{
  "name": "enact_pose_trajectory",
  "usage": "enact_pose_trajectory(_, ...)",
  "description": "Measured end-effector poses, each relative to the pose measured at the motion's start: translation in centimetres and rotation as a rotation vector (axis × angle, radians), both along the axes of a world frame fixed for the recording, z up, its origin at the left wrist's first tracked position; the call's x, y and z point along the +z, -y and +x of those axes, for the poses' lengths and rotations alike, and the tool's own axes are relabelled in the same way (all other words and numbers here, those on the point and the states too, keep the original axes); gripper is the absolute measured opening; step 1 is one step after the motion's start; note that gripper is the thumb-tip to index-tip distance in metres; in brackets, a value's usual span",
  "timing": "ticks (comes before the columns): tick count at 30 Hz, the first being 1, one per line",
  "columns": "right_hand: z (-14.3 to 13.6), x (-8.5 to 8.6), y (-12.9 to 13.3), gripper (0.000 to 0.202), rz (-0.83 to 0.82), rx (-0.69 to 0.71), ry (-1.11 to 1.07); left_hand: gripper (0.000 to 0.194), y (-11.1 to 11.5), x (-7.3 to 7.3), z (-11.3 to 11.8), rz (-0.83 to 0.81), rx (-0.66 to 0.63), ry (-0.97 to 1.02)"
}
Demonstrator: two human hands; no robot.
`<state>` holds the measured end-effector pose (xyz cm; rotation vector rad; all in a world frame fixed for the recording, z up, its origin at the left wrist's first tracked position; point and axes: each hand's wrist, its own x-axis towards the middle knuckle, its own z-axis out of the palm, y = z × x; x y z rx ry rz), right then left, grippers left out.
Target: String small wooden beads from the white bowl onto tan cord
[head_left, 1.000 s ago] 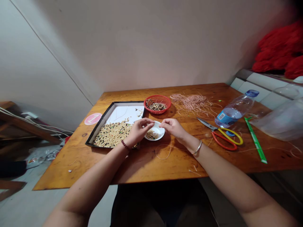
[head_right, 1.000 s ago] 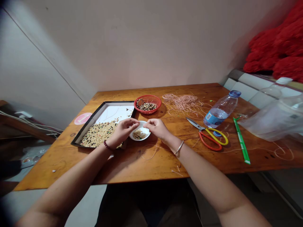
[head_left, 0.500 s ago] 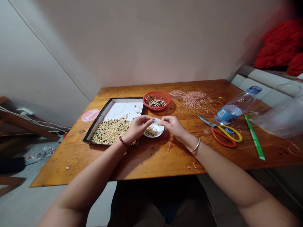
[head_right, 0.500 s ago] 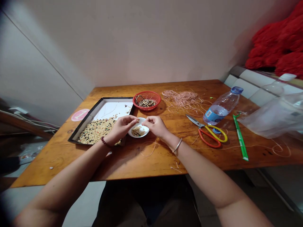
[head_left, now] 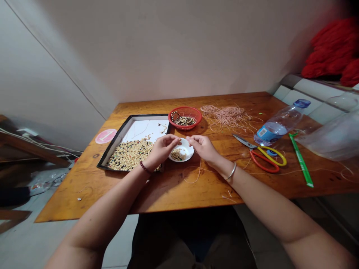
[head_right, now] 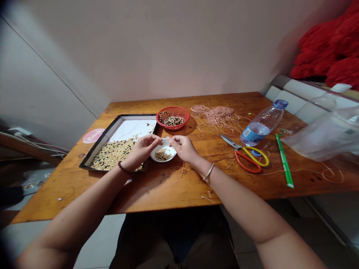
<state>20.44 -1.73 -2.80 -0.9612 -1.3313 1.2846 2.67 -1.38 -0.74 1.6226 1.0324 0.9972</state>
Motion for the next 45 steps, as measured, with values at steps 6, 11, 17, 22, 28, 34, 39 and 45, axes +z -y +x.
enact_pose_trajectory(6,-0.1,-0.4,0.4,0.045,0.144,-0.018,0.148,0.037,0.1,0.0,0.0,0.000,-0.013,0.003)
enact_pose_trajectory(11,0.0,-0.5,0.4,0.041,0.160,-0.045,0.208,0.037,-0.1,0.0,0.0,0.011,-0.023,0.013)
enact_pose_trajectory(17,0.0,-0.2,0.5,0.039,0.148,-0.040,0.184,0.038,-0.1,-0.2,-0.1,0.039,-0.051,0.024)
enact_pose_trajectory(22,0.1,0.2,0.8,0.037,0.161,-0.026,0.183,0.036,-0.3,-0.4,-0.1,0.103,-0.035,-0.005)
enact_pose_trajectory(28,0.2,0.3,1.0,0.037,0.196,-0.057,0.219,0.037,-0.2,-0.4,0.0,0.106,-0.032,-0.012)
enact_pose_trajectory(34,0.1,0.3,1.2,0.037,0.195,-0.053,0.230,0.035,-0.1,-0.1,0.0,0.119,-0.037,-0.047)
enact_pose_trajectory(39,0.0,0.0,0.9,0.040,0.141,-0.039,0.189,0.035,-0.2,-0.3,0.1,0.103,-0.018,-0.032)
enact_pose_trajectory(45,-0.2,-0.2,0.9,0.041,0.095,-0.005,0.182,0.036,-0.4,-0.8,0.1,0.055,0.056,0.099)
